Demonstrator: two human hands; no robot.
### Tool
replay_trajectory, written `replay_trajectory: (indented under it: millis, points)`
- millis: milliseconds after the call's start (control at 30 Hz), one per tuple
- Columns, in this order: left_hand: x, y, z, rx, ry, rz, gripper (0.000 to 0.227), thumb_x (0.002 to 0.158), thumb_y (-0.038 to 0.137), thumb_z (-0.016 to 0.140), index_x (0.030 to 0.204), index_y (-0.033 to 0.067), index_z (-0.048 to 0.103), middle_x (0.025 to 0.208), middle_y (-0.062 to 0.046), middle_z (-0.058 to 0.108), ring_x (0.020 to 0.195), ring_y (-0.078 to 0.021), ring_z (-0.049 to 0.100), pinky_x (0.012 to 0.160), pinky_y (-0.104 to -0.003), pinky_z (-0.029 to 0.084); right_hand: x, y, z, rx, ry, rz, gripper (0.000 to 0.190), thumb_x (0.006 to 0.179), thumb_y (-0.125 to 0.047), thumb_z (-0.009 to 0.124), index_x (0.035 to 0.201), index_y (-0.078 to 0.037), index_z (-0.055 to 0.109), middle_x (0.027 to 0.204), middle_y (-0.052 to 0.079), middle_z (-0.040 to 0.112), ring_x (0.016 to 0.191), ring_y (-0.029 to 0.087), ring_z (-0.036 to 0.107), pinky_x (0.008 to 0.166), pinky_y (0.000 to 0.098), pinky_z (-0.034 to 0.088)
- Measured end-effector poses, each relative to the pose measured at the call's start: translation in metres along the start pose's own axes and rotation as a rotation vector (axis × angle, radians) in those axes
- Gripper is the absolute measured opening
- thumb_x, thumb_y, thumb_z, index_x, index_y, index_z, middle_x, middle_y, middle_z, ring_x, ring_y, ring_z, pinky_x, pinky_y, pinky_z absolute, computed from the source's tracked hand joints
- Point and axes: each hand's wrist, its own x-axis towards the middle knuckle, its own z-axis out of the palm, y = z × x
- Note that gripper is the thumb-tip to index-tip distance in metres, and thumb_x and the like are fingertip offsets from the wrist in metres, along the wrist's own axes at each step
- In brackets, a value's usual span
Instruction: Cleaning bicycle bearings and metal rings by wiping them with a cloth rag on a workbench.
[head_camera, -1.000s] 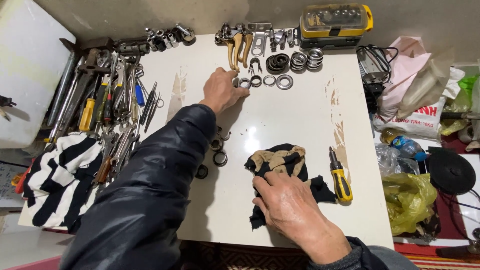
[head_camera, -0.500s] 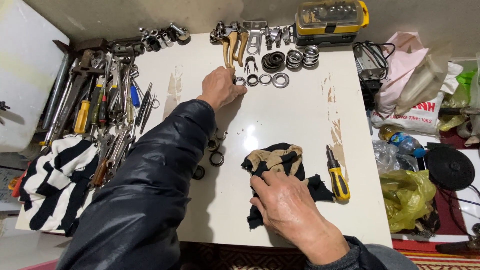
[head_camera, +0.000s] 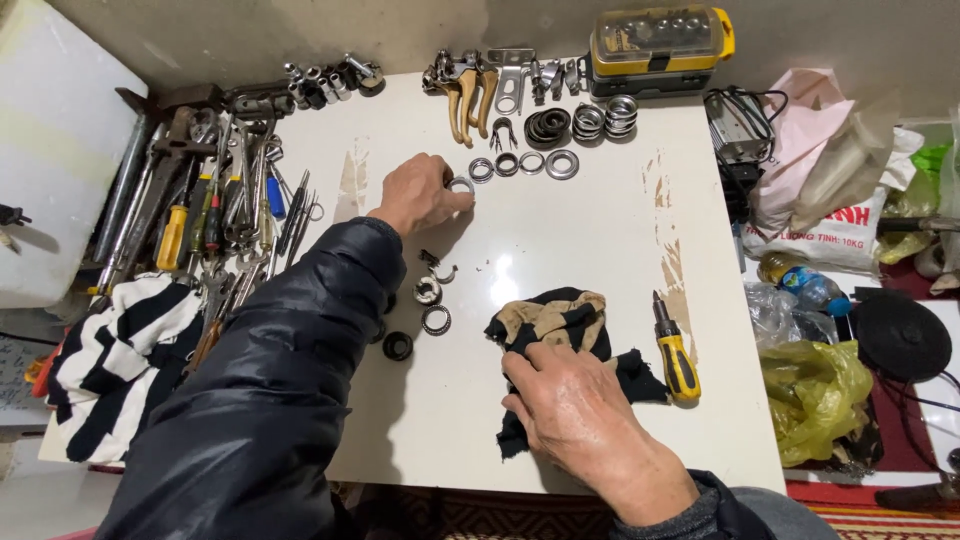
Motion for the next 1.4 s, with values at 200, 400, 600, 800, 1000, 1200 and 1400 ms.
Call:
replay_trajectory:
  millis: [200,400,600,800,1000,1200,1400]
  points:
    - [0.018,0.005,0.02,-0.067,0.185,0.077,0.05,0.083,0.043,0.072,0.112,0.0028,0.065,0.1,-0.012,0.063,0.085,-0.0252,0.062,0.084,-0.04,0.053,-0.001,0.0,0.001,0.003,0.013,-0.001,0.019,0.081,-0.018,0.077,0.093,-0.011,0.064,0.077,0.005,0.061,0.068,0.022,0.063,0.066,0.0394,0.053]
    - [0.031,0.018,0.023,-0.031,0.173,0.078,0.052,0.077,0.039,0.075,0.111,0.0006,0.067,0.107,-0.015,0.064,0.096,-0.0292,0.063,0.092,-0.041,0.048,-0.001,0.0,0.0,0.016,0.02,-0.017,0.017,0.082,-0.016,0.076,0.091,-0.01,0.063,0.075,0.005,0.059,0.066,0.022,0.061,0.068,0.0391,0.052]
    - [0.026,0.01,0.031,-0.005,0.224,0.119,0.055,0.077,0.034,0.075,0.12,0.0017,0.062,0.105,-0.015,0.065,0.093,-0.0312,0.064,0.086,-0.041,0.051,-0.002,0.0,-0.001,0.027,0.035,-0.015,0.016,0.082,-0.015,0.075,0.091,-0.01,0.063,0.075,0.005,0.059,0.066,0.022,0.061,0.067,0.0396,0.052]
    - [0.012,0.009,0.025,-0.026,0.204,0.106,0.064,0.081,0.042,0.08,0.132,0.0073,0.063,0.111,-0.015,0.063,0.099,-0.0326,0.064,0.089,-0.043,0.051,-0.001,0.0,0.0,0.006,0.011,-0.007,0.018,0.082,-0.017,0.075,0.094,-0.01,0.064,0.078,0.005,0.06,0.069,0.023,0.062,0.069,0.0401,0.052]
    - [0.01,0.015,0.027,0.086,0.288,0.142,0.029,0.088,0.035,0.075,0.104,0.0114,0.073,0.09,-0.011,0.062,0.076,-0.0293,0.062,0.074,-0.043,0.049,0.001,0.002,0.0,0.001,-0.002,-0.001,0.019,0.081,-0.016,0.076,0.094,-0.011,0.063,0.078,0.006,0.061,0.068,0.023,0.063,0.066,0.0397,0.054]
    - [0.009,-0.006,0.023,0.109,0.425,0.223,0.047,0.09,0.036,0.07,0.129,0.0093,0.063,0.094,-0.011,0.059,0.071,-0.0275,0.059,0.073,-0.043,0.046,0.005,0.011,0.006,-0.037,0.076,-0.095,0.027,0.078,-0.012,0.079,0.101,-0.007,0.067,0.071,0.004,0.062,0.054,0.018,0.059,0.051,0.0305,0.054]
    - [-0.085,-0.022,-0.035,-0.125,0.468,0.316,0.041,0.099,0.036,0.064,0.114,-0.001,0.072,0.101,-0.014,0.067,0.075,-0.021,0.065,0.074,-0.035,0.054,0.003,0.01,0.003,-0.117,0.012,-0.038,0.035,0.072,-0.011,0.081,0.103,-0.01,0.066,0.076,0.002,0.064,0.06,0.019,0.062,0.058,0.0324,0.056]
